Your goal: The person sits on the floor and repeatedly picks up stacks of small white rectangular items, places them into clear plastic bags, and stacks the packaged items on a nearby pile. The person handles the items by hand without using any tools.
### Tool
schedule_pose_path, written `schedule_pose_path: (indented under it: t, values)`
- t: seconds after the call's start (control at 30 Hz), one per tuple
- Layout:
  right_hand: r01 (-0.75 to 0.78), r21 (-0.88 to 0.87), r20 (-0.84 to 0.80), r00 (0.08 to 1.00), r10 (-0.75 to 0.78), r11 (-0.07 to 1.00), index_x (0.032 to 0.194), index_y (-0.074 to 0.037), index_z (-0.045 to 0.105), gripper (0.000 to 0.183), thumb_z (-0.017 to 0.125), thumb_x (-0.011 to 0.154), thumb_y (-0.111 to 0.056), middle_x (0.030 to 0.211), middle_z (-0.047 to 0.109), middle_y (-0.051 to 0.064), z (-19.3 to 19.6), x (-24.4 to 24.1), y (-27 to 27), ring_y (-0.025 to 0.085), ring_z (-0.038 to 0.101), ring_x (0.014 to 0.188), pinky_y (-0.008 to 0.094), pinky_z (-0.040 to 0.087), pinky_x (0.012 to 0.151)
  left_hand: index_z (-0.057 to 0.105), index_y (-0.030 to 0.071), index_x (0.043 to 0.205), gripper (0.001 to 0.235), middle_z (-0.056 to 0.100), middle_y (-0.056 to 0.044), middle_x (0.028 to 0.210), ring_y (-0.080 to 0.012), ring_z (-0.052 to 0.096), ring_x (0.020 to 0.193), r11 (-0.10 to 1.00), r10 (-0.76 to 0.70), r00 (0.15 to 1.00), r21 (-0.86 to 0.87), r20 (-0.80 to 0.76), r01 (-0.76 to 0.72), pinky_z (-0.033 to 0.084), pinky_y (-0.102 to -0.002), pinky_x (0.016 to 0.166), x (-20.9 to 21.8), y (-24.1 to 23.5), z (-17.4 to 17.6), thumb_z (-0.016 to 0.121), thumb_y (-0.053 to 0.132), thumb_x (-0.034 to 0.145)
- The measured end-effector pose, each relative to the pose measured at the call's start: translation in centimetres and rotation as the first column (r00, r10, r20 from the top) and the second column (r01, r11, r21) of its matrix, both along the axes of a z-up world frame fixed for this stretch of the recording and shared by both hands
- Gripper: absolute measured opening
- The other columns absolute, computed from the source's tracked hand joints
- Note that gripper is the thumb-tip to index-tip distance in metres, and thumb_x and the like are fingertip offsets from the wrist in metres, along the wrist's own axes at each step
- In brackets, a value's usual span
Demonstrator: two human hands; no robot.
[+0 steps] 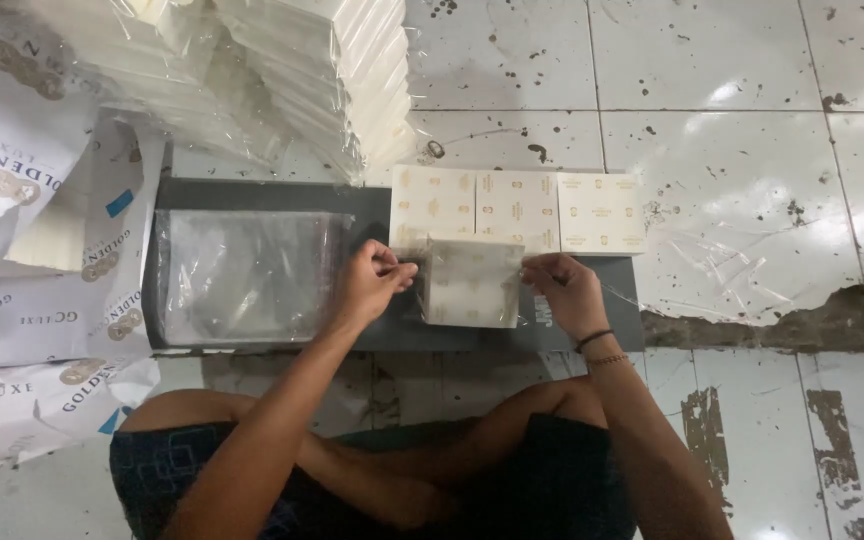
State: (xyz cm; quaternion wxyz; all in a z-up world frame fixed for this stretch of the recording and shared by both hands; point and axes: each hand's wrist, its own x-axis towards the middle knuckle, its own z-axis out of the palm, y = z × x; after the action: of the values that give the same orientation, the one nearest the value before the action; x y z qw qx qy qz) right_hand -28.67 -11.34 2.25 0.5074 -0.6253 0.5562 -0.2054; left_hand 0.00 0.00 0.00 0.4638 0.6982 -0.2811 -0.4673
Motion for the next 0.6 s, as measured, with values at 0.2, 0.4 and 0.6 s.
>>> schedule_pose_path:
  t: [0.2,0.4,0.6]
  values:
    - [0.101,-0.071,0.038,0.994,-0.098,0.992,0.113,-0.012,0.074,0.015,0.068,0.099,-0.014,0.089,0.076,0.01,1.0,1.3,1.8,0.019,0.067,0.08,0.037,0.055,0.08,0.059,0.008,0.105,0.03,0.078,-0.015,0.093,-0.0195,0.077,0.079,0.998,-0.043,0.937,-0.031,0.345,0.057,0.064,-0.03,0.065,-1.2,-0.7,-2.2,0.079,0.027,0.092]
    - [0.166,-0.188,-0.061,0.982,-0.18,0.968,0.112,-0.012,0.074,0.016,0.068,0.099,-0.02,0.098,0.075,0.018,-2.6,1.6,2.3,0.036,0.071,0.099,0.05,0.057,0.09,0.067,0.006,0.099,0.027,0.078,-0.016,0.088,-0.0332,0.077,0.084,1.0,-0.024,0.827,0.008,0.561,0.023,0.062,-0.046,0.066,-3.5,-0.1,-1.7,0.076,0.03,0.091]
    - [0.169,-0.142,0.033,0.986,-0.166,0.975,0.116,-0.008,0.072,0.019,0.058,0.103,-0.01,0.101,0.075,0.02,-2.9,1.2,3.7,0.036,0.071,0.099,0.051,0.057,0.088,0.062,0.003,0.115,0.028,0.074,-0.024,0.109,-0.0413,0.072,0.106,0.99,0.114,0.938,-0.116,0.327,-0.08,0.06,-0.05,0.081,-5.0,0.8,0.6,0.061,0.027,0.101]
